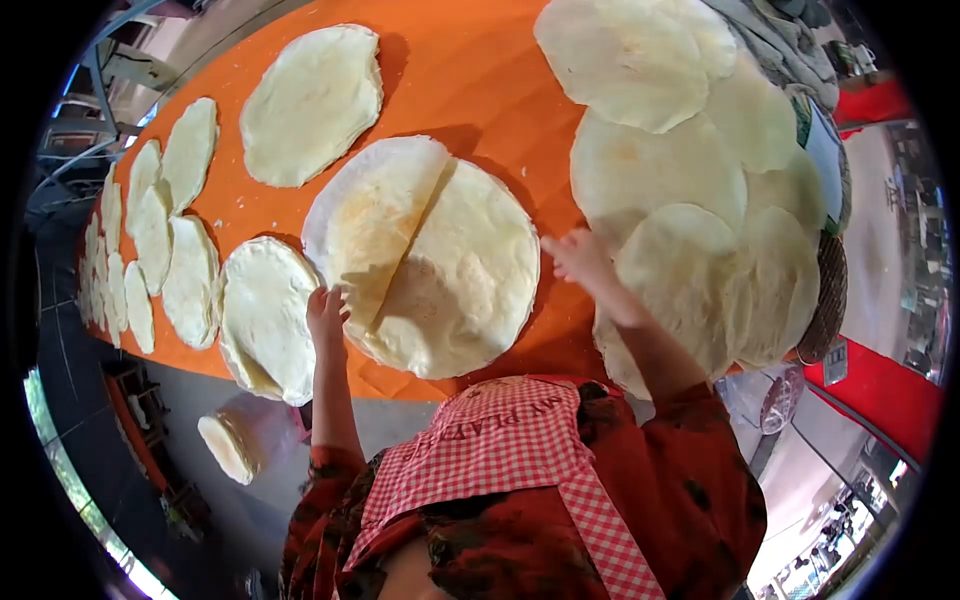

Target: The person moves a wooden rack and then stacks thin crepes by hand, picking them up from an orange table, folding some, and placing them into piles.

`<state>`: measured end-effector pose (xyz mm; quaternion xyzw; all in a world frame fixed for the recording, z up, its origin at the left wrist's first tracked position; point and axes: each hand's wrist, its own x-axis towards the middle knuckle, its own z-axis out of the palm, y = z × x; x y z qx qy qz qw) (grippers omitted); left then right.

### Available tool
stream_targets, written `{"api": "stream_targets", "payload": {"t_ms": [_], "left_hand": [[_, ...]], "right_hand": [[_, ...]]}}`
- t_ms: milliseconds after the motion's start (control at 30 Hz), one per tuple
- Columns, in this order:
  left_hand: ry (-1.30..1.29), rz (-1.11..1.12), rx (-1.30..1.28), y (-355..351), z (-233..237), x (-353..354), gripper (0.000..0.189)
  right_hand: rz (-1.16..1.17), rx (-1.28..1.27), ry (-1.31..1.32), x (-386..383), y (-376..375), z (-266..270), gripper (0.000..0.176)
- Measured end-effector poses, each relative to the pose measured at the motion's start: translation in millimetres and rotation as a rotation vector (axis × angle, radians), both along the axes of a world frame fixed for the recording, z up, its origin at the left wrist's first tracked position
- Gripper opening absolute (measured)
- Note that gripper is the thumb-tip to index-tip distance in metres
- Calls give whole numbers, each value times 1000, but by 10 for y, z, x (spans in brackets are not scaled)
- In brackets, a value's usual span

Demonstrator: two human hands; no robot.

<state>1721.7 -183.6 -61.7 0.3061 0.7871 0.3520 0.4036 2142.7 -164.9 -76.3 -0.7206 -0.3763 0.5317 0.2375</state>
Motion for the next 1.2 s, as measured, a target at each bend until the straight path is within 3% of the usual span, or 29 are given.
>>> {"api": "stream_targets", "payload": {"t_ms": [33,100,200,233,300,367,467,533,633,700,767,867,967,1000,1067,1200], "left_hand": [[-130,38,-45,127,96,76,52],[-142,64,-189,304,203,160,53],[250,-135,-57,502,-73,-23,54],[639,-260,93,627,-119,-118,55],[1020,-405,460,996,-233,-441,59],[736,-491,171,1339,-338,-664,59],[468,-521,6,1577,-489,-817,51],[301,-567,1,1556,-210,-673,38],[44,-586,132,1267,766,-293,34],[-105,-640,221,1130,1107,-319,28],[-343,-641,261,869,1599,-345,28],[-539,-562,323,447,1705,-502,33],[-774,-427,353,15,1374,-703,38],[-896,-329,367,-133,1246,-746,36],[-1087,-169,394,-387,872,-834,37],[-1228,8,311,-647,9,-1130,48]], "right_hand": [[82,10,-39,-107,-128,-69,37],[-7,-5,35,-323,-259,20,37],[-139,-38,268,-459,-357,115,33],[-181,-35,344,-491,-379,124,33],[-172,-30,458,-566,-423,181,33],[-209,42,597,-702,-520,170,35],[-241,173,519,-876,-623,57,41],[-241,288,523,-946,-577,130,40],[-63,309,214,-939,-173,733,38],[28,443,180,-1029,222,1401,28],[178,513,-58,-1245,486,2117,26],[485,592,-208,-1843,578,2864,27],[679,749,-523,-2687,335,2919,31],[751,804,-564,-2929,293,2678,27],[841,562,-654,-3532,78,2379,30],[863,418,-373,-4142,-2,1086,45]]}}
